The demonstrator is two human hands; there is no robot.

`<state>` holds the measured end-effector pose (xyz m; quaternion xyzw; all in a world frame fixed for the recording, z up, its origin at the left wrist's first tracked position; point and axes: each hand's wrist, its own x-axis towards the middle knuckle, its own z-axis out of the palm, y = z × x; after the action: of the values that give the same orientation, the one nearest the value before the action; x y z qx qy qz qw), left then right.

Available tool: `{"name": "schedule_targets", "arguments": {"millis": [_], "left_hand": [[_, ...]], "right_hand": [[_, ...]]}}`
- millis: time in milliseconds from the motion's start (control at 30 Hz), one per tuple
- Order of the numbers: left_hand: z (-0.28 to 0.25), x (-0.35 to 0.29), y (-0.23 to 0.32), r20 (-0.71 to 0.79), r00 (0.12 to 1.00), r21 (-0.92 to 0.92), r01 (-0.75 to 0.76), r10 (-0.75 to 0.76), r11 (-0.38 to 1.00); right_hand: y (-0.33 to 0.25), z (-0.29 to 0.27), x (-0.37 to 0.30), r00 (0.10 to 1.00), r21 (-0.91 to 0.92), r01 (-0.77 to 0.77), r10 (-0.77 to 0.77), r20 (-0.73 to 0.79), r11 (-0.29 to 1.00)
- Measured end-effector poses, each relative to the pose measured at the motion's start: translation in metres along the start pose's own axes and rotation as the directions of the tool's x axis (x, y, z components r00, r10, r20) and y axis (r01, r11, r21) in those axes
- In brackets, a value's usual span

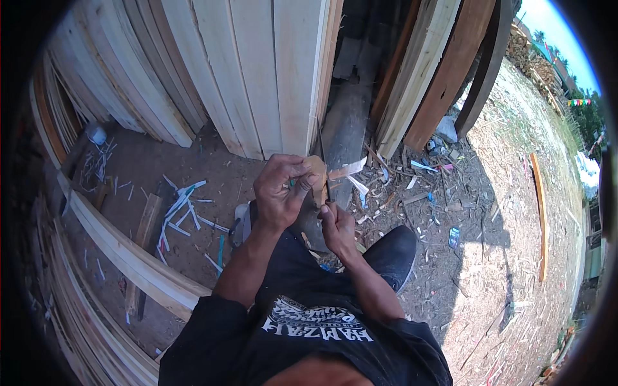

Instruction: The person shaves a piece of wood using a blade.

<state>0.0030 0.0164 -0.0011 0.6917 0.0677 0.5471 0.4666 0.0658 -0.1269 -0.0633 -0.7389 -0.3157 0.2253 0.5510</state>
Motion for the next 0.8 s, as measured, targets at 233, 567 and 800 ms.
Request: {"name": "schedule_targets", "arguments": {"millis": [233,567,800], "left_hand": [[-0.012,0.001,0.003,-0.066,0.995,-0.012,0.078,-0.079,0.997],[-0.008,0.003,0.005,-0.015,0.999,0.046,0.051,-0.050,0.998],[-0.007,-0.008,0.007,0.015,1.000,0.110,0.019,-0.020,0.994]], "right_hand": [[-0.018,0.008,0.000,0.859,0.849,-0.508,0.148,0.490,0.141],[-0.030,-0.026,-0.008,0.753,0.194,0.658,-0.633,-0.181,0.727],[0.014,0.023,-0.009,0.911,0.821,-0.412,0.211,0.355,0.395]]}}
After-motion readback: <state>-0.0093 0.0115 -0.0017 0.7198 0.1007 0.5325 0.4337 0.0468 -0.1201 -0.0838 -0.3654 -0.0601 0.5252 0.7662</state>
